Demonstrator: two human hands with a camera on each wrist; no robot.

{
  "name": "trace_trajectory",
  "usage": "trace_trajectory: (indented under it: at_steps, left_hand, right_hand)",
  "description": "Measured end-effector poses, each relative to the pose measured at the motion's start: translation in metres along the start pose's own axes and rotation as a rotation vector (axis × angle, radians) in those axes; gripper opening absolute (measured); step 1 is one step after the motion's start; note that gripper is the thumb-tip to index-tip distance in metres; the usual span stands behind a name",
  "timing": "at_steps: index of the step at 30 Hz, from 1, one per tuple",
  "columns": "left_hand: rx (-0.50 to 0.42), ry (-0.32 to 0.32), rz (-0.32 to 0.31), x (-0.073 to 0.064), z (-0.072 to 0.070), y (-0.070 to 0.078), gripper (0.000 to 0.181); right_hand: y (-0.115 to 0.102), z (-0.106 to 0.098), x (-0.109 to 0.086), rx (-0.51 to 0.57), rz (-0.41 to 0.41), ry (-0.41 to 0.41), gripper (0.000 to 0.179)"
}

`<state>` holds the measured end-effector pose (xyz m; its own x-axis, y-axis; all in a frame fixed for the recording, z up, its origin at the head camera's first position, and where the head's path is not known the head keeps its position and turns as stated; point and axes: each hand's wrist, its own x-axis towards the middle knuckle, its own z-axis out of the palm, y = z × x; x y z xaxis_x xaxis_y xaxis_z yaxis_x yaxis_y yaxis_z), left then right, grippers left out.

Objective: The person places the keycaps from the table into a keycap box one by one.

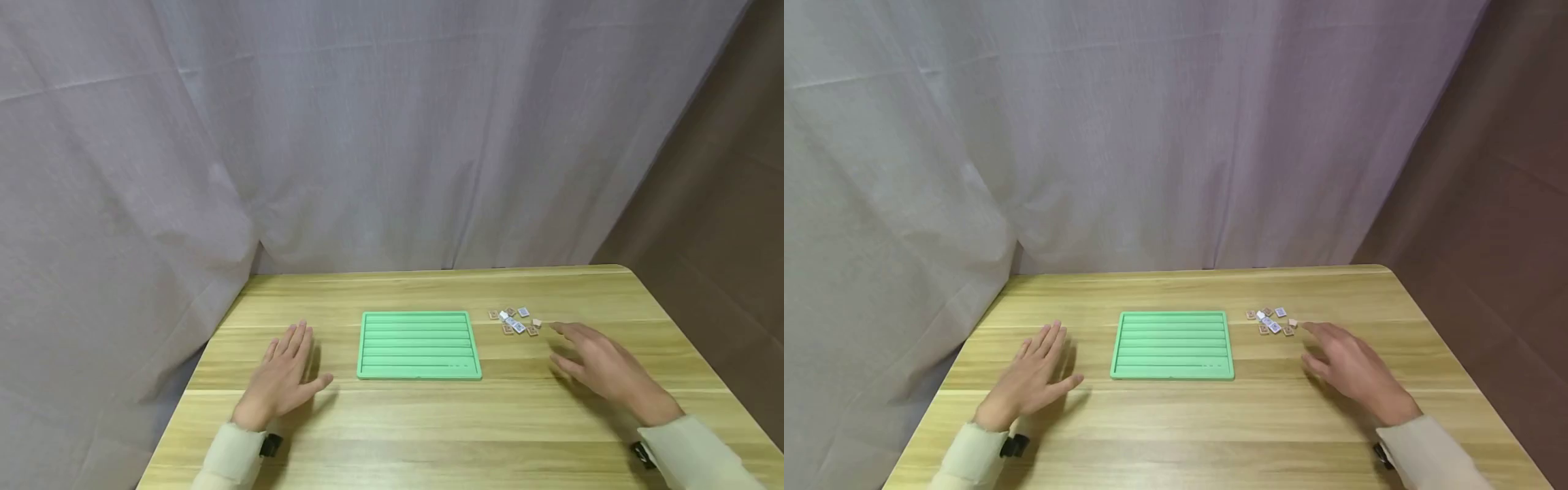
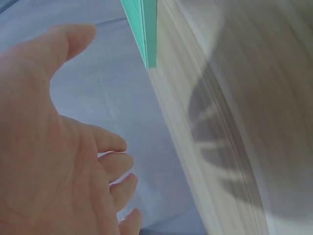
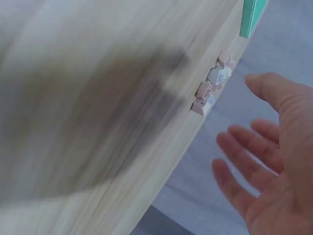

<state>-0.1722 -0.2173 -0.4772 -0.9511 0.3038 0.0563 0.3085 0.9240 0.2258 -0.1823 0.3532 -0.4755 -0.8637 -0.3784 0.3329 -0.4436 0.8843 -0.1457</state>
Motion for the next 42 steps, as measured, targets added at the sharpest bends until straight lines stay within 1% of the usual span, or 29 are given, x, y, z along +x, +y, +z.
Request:
trace_trajectory:
  at_steps: [2, 5, 10, 16, 21, 23, 30, 35, 38, 40, 42]
  left_hand:
    - [-0.005, -0.011, 0.014, 0.003, 0.001, 0.003, 0.098]
    - [-0.016, -0.032, 0.04, 0.01, 0.003, 0.008, 0.098]
    - [-0.049, -0.061, 0.075, 0.02, 0.006, 0.018, 0.098]
    - [-0.064, -0.105, 0.107, 0.032, 0.013, 0.032, 0.097]
    - [-0.087, -0.136, 0.138, 0.04, 0.019, 0.044, 0.096]
    - [-0.082, -0.152, 0.14, 0.043, 0.021, 0.047, 0.095]
    - [-0.065, -0.172, 0.135, 0.052, 0.028, 0.055, 0.097]
    - [-0.049, -0.188, 0.14, 0.054, 0.03, 0.057, 0.098]
    - [-0.042, -0.2, 0.141, 0.055, 0.033, 0.057, 0.099]
    - [-0.046, -0.205, 0.138, 0.055, 0.034, 0.057, 0.1]
    - [-0.046, -0.213, 0.133, 0.055, 0.036, 0.057, 0.1]
  right_hand:
    - [0.002, 0.002, 0.007, 0.019, -0.028, -0.012, 0.058]
    - [0.005, 0.005, 0.017, 0.051, -0.057, -0.041, 0.053]
    - [0.012, 0.011, 0.032, 0.075, -0.074, -0.098, 0.042]
    - [0.018, 0.019, 0.044, 0.079, -0.051, -0.161, 0.028]
    - [0.022, 0.026, 0.048, 0.074, -0.046, -0.194, 0.023]
    - [0.023, 0.029, 0.05, 0.065, -0.045, -0.201, 0.023]
    - [0.025, 0.036, 0.056, 0.068, -0.042, -0.21, 0.019]
    - [0.027, 0.04, 0.06, 0.073, -0.042, -0.205, 0.019]
    - [0.028, 0.041, 0.063, 0.078, -0.055, -0.206, 0.015]
    - [0.028, 0.041, 0.066, 0.086, -0.064, -0.214, 0.013]
    - [0.028, 0.041, 0.068, 0.089, -0.069, -0.229, 0.015]
